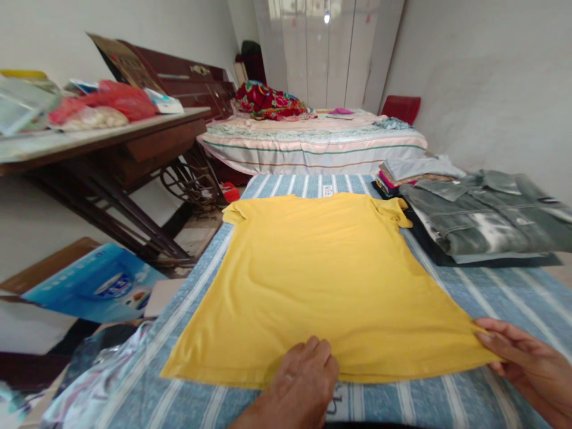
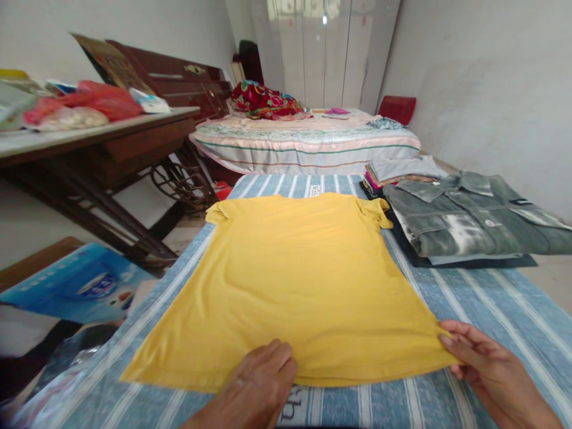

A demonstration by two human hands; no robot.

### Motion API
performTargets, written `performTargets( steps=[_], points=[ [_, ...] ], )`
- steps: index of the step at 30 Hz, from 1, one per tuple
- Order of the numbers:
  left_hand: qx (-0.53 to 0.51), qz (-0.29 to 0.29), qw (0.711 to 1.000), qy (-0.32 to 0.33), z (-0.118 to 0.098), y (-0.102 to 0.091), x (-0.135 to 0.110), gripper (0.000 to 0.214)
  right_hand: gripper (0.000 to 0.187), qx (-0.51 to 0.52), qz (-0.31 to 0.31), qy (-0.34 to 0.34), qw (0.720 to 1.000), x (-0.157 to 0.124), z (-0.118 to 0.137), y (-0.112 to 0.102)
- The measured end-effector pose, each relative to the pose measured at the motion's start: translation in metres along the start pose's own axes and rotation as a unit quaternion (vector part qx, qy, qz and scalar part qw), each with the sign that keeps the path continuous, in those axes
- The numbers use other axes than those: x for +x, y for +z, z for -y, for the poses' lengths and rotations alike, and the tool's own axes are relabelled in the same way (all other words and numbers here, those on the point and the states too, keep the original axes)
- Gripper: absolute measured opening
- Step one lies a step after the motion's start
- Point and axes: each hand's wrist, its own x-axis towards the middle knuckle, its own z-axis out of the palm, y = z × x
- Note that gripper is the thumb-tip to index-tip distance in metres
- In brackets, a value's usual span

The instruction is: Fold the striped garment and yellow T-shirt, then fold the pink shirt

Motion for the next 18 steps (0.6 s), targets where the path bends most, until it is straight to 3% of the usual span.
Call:
performTargets(
  steps=[6, 18],
  points=[
    [0.012, -0.005, 0.998, 0.069, -0.005, 0.010, 0.025, 0.017, 0.047, -0.008, 0.012, 0.012, 1.000, 0.000, 0.003, 0.001],
    [0.003, 0.025, 0.993, 0.112, 0.005, 0.009, 0.043, 0.005, 0.040, -0.026, 0.016, -0.017, 0.999, -0.003, 0.005, 0.011]
  ],
)
